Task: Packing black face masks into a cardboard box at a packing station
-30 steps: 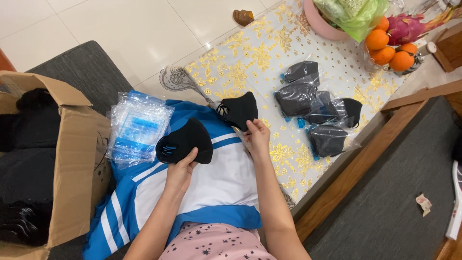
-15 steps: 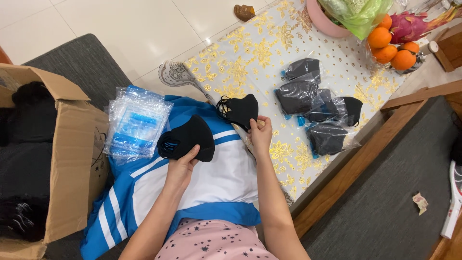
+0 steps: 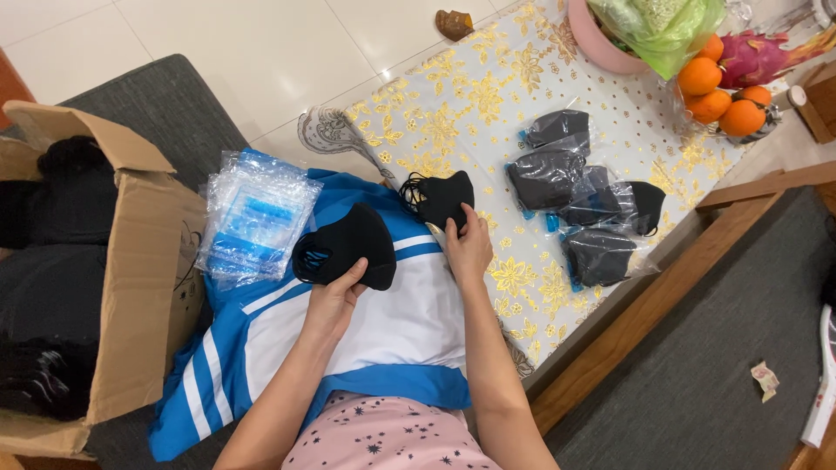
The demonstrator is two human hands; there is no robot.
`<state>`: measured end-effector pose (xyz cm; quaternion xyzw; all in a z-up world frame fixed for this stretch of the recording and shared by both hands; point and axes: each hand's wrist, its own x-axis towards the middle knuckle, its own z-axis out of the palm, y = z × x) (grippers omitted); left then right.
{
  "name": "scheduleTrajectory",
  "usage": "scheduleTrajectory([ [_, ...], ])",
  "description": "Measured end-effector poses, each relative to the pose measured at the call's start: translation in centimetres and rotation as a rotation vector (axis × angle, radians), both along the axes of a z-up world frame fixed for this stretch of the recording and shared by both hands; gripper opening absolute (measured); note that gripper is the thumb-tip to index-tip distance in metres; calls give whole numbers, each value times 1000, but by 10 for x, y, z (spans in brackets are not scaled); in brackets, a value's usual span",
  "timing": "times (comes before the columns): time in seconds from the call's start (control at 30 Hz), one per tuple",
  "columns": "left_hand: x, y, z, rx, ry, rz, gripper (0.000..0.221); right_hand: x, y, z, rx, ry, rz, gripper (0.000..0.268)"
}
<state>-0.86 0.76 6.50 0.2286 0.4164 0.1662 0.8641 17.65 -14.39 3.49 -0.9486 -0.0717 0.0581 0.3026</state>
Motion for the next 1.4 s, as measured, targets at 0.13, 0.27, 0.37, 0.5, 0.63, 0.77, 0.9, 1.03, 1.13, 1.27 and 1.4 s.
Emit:
scheduleTrajectory([
  [0.13,1,0,8,-10,-25,-7,46,2,-3,-3,10,-5,20,40],
  [0.27,1,0,18,-25,-54,-6,43,-9,-3,8,120,-53,66,31],
  [0.37,2,1,31,-21,-38,-11,41,-24,4,19,398,71,116,23],
  [0.5,3,0,41,43,4,-42,40,-56,19,45,755,290,213,24],
  [0.63,1,-1,44,100,43,-80,40,-68,30,80,770,208,321,32],
  [0.77,1,-2,50,126,22,-166,41,-65,38,93,700,110,414,37],
  [0.9,-1,-1,58,165,-41,-259,36,-62,42,100,606,16,458,34],
  [1.03,-4,-3,39,221,-19,-293,31,-61,43,106,567,-13,473,32],
  [1.13,-2,-2,40,323,-1,-326,28,-63,44,112,546,-11,470,30],
  [1.27,-1,-3,28,377,63,-340,31,-66,45,113,582,-101,444,12],
  [1.4,-3,-5,23,366,100,-312,32,-74,44,109,575,-157,442,9],
])
